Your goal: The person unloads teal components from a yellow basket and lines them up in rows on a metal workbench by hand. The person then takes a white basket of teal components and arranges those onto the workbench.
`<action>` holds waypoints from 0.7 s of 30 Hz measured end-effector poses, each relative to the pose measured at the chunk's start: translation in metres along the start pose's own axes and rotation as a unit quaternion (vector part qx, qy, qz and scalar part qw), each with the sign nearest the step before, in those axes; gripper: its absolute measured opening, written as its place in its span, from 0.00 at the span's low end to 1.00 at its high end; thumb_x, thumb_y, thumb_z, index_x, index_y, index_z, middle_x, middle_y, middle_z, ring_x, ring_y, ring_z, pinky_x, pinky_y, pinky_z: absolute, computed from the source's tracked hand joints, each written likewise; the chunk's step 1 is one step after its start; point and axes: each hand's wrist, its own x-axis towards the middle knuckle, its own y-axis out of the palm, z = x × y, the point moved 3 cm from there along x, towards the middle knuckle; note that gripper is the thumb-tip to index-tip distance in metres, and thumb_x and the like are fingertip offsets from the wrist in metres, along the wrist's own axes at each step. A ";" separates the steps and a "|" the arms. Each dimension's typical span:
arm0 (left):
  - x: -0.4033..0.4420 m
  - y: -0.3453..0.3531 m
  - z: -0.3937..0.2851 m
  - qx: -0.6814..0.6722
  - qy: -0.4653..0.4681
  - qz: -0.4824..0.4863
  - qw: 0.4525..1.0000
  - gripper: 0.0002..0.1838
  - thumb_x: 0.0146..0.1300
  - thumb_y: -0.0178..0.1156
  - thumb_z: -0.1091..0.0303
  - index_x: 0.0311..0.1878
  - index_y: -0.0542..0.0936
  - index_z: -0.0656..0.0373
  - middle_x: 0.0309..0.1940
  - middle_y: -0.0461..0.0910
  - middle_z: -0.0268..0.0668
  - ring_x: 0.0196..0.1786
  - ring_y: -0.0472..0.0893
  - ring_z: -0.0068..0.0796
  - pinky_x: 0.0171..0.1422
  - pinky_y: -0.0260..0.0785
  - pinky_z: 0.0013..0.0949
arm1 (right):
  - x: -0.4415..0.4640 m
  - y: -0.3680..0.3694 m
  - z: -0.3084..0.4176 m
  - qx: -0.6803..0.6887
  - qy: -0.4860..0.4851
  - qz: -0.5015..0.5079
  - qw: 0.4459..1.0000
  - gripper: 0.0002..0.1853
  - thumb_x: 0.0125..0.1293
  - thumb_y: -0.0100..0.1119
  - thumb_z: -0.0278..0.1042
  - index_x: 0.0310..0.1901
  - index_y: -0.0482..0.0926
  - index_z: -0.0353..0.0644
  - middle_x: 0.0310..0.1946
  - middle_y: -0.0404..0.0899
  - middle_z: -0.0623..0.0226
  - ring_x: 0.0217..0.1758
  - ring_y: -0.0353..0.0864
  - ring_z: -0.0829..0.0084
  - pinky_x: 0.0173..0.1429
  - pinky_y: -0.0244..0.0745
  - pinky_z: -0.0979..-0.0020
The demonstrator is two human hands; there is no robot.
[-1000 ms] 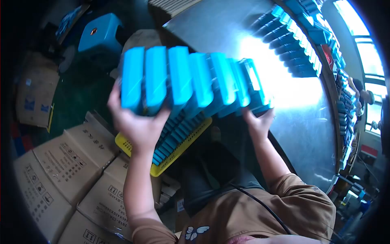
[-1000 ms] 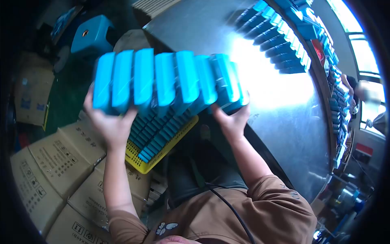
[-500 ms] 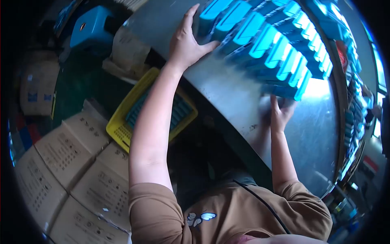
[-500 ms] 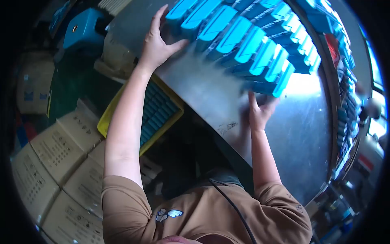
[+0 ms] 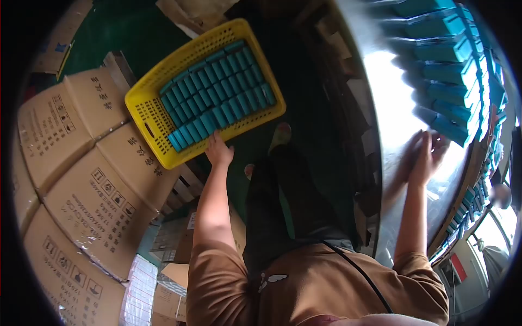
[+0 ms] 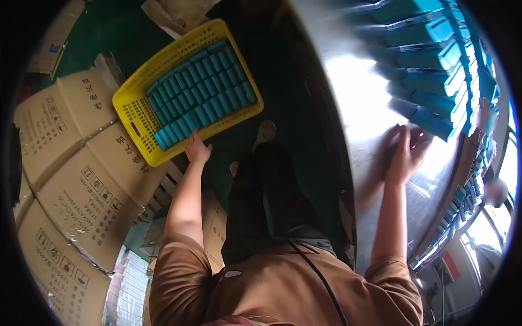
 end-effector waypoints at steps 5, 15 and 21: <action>0.033 0.084 0.033 0.134 0.085 0.015 0.987 0.17 0.66 0.53 0.69 0.59 0.74 0.50 0.50 0.78 0.46 0.57 0.78 0.43 0.53 0.74 0.50 | 0.012 0.000 -0.020 0.070 0.065 0.015 0.995 0.17 0.67 0.64 0.37 0.55 0.78 0.42 0.49 0.78 0.71 0.53 0.75 0.76 0.61 0.67 0.72; 0.018 0.106 0.011 0.151 0.085 -0.006 0.985 0.09 0.65 0.54 0.72 0.47 0.76 0.52 0.42 0.78 0.42 0.46 0.81 0.44 0.42 0.77 0.46 | 0.022 -0.001 -0.016 0.023 0.009 -0.070 0.997 0.18 0.69 0.57 0.43 0.49 0.83 0.36 0.46 0.78 0.62 0.48 0.76 0.72 0.57 0.69 0.71; -0.059 0.149 -0.023 0.098 0.056 0.010 0.994 0.09 0.66 0.53 0.72 0.48 0.76 0.52 0.44 0.79 0.43 0.49 0.81 0.44 0.45 0.78 0.47 | 0.017 -0.012 -0.019 0.162 -0.078 -0.071 0.981 0.09 0.60 0.65 0.32 0.35 0.81 0.33 0.32 0.79 0.62 0.38 0.79 0.73 0.52 0.78 0.72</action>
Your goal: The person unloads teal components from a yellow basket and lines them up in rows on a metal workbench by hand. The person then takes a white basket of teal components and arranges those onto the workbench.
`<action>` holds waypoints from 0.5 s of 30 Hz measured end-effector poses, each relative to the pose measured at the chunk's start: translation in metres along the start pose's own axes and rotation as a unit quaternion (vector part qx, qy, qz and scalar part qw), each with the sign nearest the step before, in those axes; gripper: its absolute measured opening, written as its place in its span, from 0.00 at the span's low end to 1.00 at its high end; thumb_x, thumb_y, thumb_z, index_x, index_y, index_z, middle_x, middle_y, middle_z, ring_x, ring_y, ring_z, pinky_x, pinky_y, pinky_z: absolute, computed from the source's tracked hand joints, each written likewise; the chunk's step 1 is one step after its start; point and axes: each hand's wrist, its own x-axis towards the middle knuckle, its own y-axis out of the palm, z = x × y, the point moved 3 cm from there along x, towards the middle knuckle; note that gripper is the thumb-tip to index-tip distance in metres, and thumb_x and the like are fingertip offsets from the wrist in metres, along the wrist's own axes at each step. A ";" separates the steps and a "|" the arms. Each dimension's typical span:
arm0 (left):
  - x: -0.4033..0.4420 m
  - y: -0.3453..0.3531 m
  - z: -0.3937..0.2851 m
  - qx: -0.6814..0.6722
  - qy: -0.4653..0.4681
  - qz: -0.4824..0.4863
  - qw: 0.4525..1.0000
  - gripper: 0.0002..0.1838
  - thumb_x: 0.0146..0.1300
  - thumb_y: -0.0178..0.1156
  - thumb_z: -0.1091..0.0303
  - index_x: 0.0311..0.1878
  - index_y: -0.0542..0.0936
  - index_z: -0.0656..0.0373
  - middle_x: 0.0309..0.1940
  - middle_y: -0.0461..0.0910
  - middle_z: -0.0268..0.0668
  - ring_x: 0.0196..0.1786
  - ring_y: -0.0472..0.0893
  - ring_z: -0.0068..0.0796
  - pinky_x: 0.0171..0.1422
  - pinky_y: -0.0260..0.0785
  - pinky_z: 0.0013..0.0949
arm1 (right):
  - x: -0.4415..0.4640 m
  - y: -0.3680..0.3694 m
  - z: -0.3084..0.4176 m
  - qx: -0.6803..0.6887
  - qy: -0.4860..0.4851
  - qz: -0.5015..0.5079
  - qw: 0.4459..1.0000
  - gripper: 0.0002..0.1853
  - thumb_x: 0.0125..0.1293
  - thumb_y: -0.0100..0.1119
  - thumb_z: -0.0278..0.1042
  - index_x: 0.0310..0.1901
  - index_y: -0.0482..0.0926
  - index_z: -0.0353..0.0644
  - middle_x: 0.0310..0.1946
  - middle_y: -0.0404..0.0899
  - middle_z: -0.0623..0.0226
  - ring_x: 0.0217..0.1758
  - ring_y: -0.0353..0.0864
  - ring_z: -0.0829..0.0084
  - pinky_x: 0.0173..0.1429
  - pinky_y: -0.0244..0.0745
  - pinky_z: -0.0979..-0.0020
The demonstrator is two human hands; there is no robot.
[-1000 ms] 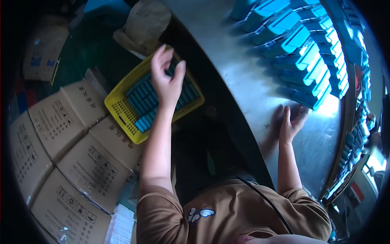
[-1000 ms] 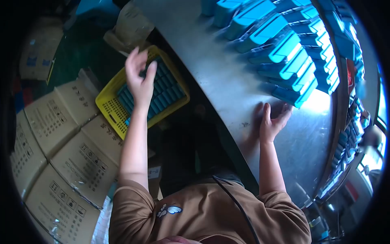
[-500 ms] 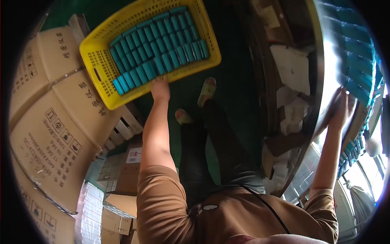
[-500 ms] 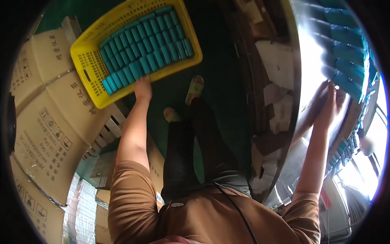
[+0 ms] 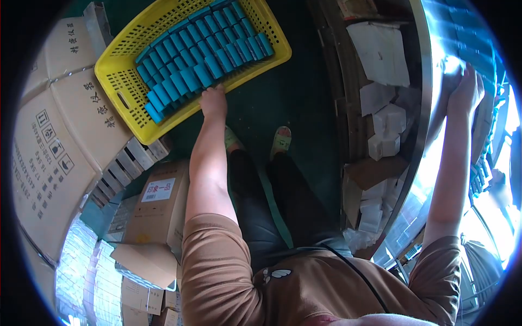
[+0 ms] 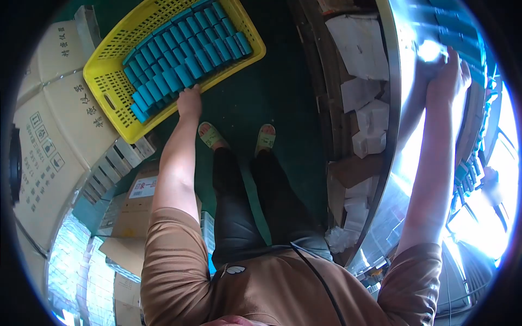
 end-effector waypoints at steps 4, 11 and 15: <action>-0.078 0.033 -0.036 -0.009 0.002 0.011 1.000 0.09 0.66 0.53 0.72 0.48 0.77 0.52 0.44 0.79 0.42 0.50 0.81 0.44 0.45 0.78 0.47 | -0.014 -0.024 0.000 -0.024 0.022 0.021 0.999 0.18 0.61 0.65 0.33 0.49 0.75 0.31 0.40 0.78 0.59 0.47 0.78 0.71 0.57 0.76 0.72; -0.192 0.112 -0.060 0.039 0.035 0.049 0.997 0.12 0.62 0.57 0.71 0.50 0.77 0.53 0.44 0.79 0.42 0.48 0.80 0.43 0.45 0.75 0.46 | -0.278 -0.049 0.054 0.061 -0.089 0.322 0.941 0.23 0.63 0.60 0.34 0.58 0.72 0.35 0.55 0.72 0.57 0.54 0.74 0.67 0.60 0.70 0.65; -0.238 0.141 -0.049 0.021 0.064 0.070 0.995 0.13 0.61 0.60 0.69 0.49 0.78 0.52 0.43 0.79 0.42 0.48 0.79 0.43 0.47 0.74 0.45 | -0.401 0.009 -0.091 0.028 0.165 0.457 0.874 0.27 0.60 0.64 0.31 0.60 0.68 0.32 0.53 0.74 0.50 0.59 0.75 0.59 0.63 0.70 0.62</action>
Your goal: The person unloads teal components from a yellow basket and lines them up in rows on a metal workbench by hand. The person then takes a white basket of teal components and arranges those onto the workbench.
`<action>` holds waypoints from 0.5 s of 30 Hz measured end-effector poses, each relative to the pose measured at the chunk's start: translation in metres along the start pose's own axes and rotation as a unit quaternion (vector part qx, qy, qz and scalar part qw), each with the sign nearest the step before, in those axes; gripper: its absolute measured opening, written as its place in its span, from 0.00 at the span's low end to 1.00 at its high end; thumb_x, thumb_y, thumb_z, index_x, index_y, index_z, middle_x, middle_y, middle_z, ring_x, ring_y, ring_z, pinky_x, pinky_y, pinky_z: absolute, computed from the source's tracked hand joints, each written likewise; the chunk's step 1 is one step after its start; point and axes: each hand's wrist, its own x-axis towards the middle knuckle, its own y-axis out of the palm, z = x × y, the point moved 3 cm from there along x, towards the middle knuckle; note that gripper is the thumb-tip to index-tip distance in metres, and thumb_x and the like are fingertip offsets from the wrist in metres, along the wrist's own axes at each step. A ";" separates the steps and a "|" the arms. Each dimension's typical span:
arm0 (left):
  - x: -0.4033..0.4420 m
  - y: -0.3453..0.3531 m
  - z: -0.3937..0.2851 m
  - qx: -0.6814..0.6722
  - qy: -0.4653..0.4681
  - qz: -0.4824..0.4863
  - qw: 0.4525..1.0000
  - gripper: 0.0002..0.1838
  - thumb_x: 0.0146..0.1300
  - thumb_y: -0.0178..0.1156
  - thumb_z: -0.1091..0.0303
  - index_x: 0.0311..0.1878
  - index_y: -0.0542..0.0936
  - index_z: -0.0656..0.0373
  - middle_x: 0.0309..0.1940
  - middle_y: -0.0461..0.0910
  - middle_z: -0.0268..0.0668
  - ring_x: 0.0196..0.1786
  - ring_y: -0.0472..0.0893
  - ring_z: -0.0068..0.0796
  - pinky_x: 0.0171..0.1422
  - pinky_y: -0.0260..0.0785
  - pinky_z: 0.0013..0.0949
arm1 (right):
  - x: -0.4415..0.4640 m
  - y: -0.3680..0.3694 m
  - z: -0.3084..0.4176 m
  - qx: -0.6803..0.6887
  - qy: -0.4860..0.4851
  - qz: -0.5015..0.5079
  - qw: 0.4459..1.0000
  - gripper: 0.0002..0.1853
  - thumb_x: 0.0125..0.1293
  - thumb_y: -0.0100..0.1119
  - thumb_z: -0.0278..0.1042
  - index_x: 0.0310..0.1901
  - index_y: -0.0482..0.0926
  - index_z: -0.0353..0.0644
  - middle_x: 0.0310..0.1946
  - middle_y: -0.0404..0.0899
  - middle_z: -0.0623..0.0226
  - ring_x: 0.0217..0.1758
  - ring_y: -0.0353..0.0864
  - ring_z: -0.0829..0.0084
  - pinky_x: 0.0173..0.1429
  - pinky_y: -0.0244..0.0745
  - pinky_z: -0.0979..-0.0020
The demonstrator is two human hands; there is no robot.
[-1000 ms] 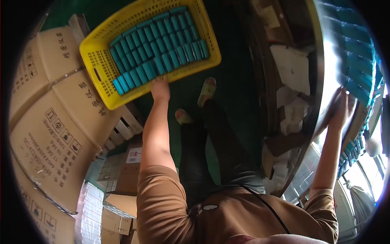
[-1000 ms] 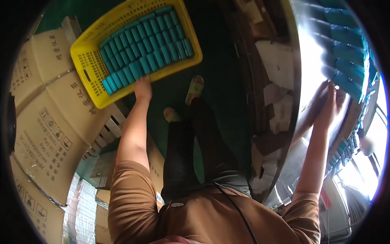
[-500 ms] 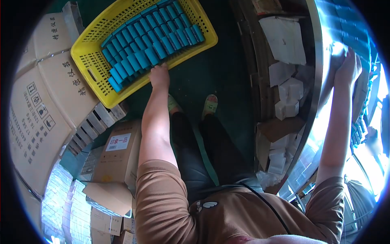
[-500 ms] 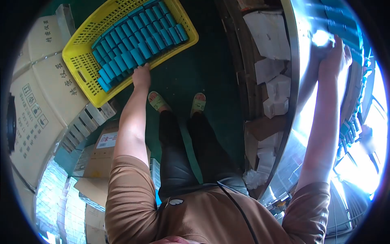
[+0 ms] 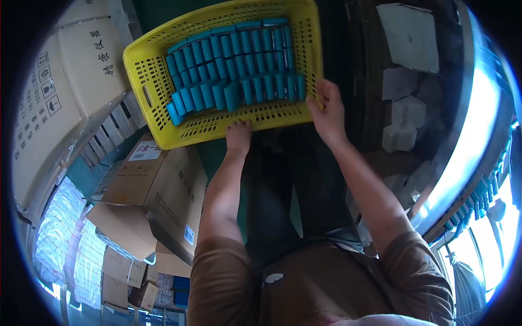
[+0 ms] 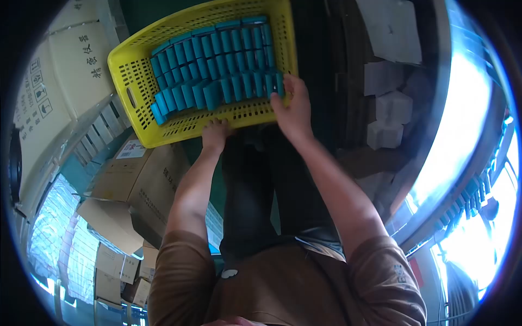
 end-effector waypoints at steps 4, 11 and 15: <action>-0.014 -0.020 0.031 -0.213 -0.064 0.056 0.973 0.18 0.59 0.65 0.59 0.49 0.79 0.57 0.46 0.78 0.46 0.50 0.79 0.50 0.52 0.73 0.46 | 0.028 0.035 -0.120 -0.245 0.066 0.077 0.964 0.30 0.60 0.66 0.36 0.62 0.68 0.33 0.56 0.73 0.46 0.62 0.74 0.51 0.67 0.69 0.57; 0.051 0.012 0.126 -0.247 -0.226 -0.177 0.926 0.41 0.51 0.71 0.62 0.66 0.66 0.67 0.59 0.71 0.55 0.64 0.69 0.56 0.61 0.70 0.49 | 0.040 0.088 -0.193 -0.337 0.197 0.135 0.911 0.40 0.57 0.69 0.43 0.66 0.63 0.32 0.61 0.70 0.46 0.64 0.72 0.51 0.67 0.70 0.56; 0.075 0.035 0.118 -0.243 -0.254 -0.104 0.930 0.45 0.44 0.76 0.59 0.60 0.63 0.71 0.53 0.74 0.57 0.57 0.75 0.57 0.59 0.71 0.48 | 0.044 0.105 -0.216 -0.393 0.208 0.120 0.888 0.46 0.55 0.71 0.50 0.66 0.59 0.29 0.62 0.68 0.47 0.65 0.70 0.51 0.66 0.71 0.57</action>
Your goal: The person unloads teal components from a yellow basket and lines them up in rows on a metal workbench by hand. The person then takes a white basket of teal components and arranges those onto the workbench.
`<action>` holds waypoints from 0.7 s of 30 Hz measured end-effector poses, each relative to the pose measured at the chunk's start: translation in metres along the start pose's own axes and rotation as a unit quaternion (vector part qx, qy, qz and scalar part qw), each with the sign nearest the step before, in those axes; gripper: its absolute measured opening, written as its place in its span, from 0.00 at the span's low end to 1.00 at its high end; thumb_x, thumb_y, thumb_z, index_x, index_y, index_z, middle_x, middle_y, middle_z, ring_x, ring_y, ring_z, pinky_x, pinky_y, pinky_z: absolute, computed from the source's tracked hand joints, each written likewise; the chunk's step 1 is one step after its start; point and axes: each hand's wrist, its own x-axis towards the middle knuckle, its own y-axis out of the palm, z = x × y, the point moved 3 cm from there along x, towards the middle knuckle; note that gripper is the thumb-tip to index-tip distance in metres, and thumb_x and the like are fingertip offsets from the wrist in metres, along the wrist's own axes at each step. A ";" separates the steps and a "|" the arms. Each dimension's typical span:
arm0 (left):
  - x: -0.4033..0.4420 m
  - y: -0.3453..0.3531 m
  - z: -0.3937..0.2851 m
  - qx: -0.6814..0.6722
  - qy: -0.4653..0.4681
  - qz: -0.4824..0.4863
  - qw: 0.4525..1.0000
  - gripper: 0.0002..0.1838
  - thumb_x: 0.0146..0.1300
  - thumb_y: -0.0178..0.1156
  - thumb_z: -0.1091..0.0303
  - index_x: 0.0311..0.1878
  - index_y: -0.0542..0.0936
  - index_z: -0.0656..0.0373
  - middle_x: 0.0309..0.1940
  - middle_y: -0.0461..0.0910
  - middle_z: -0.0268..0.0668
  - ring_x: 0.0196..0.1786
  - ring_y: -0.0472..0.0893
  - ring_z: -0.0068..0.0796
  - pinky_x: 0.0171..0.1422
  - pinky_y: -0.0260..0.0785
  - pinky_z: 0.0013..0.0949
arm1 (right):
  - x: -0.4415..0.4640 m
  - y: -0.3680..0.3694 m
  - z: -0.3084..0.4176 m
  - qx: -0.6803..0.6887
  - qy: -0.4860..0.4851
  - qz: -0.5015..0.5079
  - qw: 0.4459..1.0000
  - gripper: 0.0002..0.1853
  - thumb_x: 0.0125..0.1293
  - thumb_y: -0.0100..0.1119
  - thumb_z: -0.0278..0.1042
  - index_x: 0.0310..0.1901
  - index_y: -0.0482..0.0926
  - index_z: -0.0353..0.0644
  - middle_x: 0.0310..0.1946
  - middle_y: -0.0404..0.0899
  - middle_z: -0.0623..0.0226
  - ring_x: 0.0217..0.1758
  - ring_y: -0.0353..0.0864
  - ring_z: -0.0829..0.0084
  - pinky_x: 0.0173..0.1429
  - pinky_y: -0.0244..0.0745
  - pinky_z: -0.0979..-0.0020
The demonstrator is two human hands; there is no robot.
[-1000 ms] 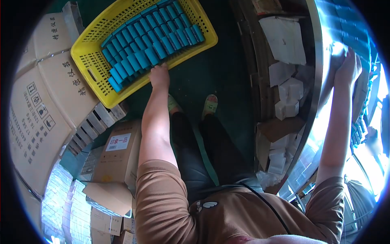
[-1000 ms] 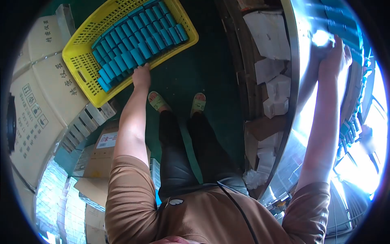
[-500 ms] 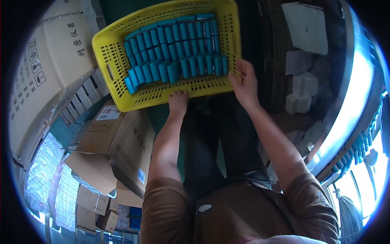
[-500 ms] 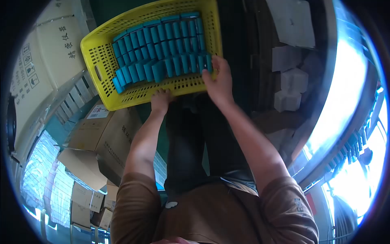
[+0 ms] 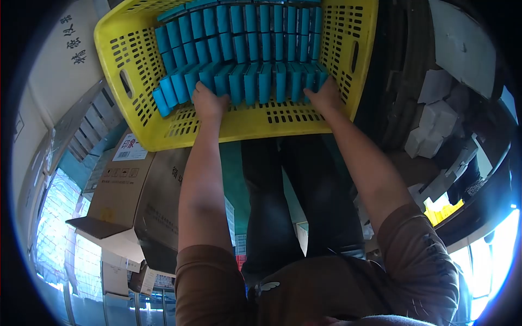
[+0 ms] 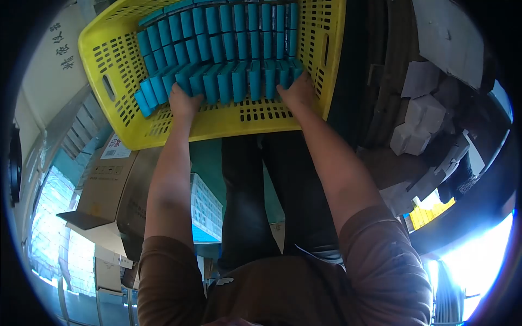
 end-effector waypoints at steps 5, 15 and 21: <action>0.009 -0.001 -0.015 -0.041 -0.081 0.050 0.995 0.40 0.41 0.77 0.57 0.49 0.63 0.64 0.54 0.71 0.57 0.60 0.71 0.56 0.62 0.70 0.48 | -0.001 -0.001 0.021 0.027 0.117 0.064 0.991 0.50 0.55 0.70 0.56 0.68 0.55 0.29 0.63 0.67 0.46 0.66 0.70 0.52 0.66 0.72 0.58; 0.021 0.014 -0.009 -0.045 0.007 0.026 0.999 0.48 0.39 0.79 0.53 0.55 0.62 0.71 0.45 0.79 0.59 0.48 0.81 0.55 0.51 0.75 0.46 | 0.015 0.021 0.009 0.144 0.188 0.012 0.971 0.51 0.54 0.72 0.52 0.68 0.54 0.28 0.59 0.73 0.43 0.58 0.78 0.51 0.62 0.76 0.59; 0.029 0.007 -0.011 -0.133 -0.013 0.039 0.990 0.49 0.40 0.79 0.56 0.60 0.61 0.70 0.47 0.79 0.57 0.48 0.81 0.55 0.52 0.75 0.47 | 0.021 0.034 -0.005 0.182 0.140 -0.032 0.973 0.50 0.51 0.74 0.46 0.70 0.55 0.32 0.60 0.73 0.45 0.60 0.78 0.52 0.64 0.74 0.60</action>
